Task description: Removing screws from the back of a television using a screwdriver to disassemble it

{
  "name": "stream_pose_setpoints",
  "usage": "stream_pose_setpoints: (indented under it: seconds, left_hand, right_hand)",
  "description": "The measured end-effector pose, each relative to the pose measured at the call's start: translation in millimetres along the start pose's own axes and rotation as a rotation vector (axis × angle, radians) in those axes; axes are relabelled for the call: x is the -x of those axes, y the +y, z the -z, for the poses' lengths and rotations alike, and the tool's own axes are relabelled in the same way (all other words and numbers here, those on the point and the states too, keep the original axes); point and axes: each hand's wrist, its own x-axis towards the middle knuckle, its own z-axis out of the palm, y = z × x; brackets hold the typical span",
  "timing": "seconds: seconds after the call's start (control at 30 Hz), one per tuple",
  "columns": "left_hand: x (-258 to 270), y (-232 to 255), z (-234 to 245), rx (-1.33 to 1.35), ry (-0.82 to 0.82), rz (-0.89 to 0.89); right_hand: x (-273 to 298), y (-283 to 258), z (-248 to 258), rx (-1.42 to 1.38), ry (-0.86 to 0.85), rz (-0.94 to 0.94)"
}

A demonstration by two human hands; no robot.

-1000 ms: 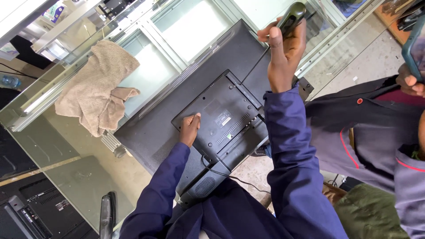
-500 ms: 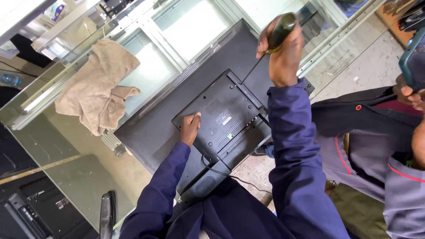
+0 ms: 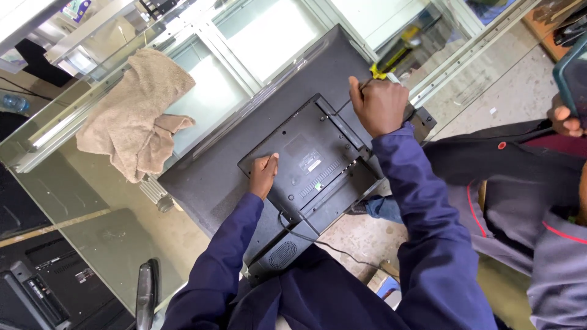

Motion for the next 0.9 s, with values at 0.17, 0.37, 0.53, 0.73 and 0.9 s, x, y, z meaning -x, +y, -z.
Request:
stream_pose_setpoints:
  seconds: [0.17,0.37,0.53,0.73,0.9]
  left_hand:
    - [-1.8,-6.1,-0.9,-0.008,0.004,-0.003]
    - [0.7,1.4,-0.1,-0.015,0.004,0.006]
    - [-1.5,-7.5,-0.8,-0.019,0.013,-0.005]
    - [-5.7,-11.5,-1.4,0.032,0.027,0.047]
    - [2.0,4.6,-7.9,0.161,0.078,0.124]
  right_hand:
    - [-5.9,7.8,18.3,-0.134,-0.22,-0.06]
    - [-8.7,5.8,30.6,-0.437,-0.31,-0.154]
    - [-5.4,0.5,23.5,-0.302,-0.17,-0.15]
    - [9.5,19.5,5.1,-0.206,-0.166,-0.083]
    - [7.4,9.6,52.2,-0.57,-0.13,-0.105]
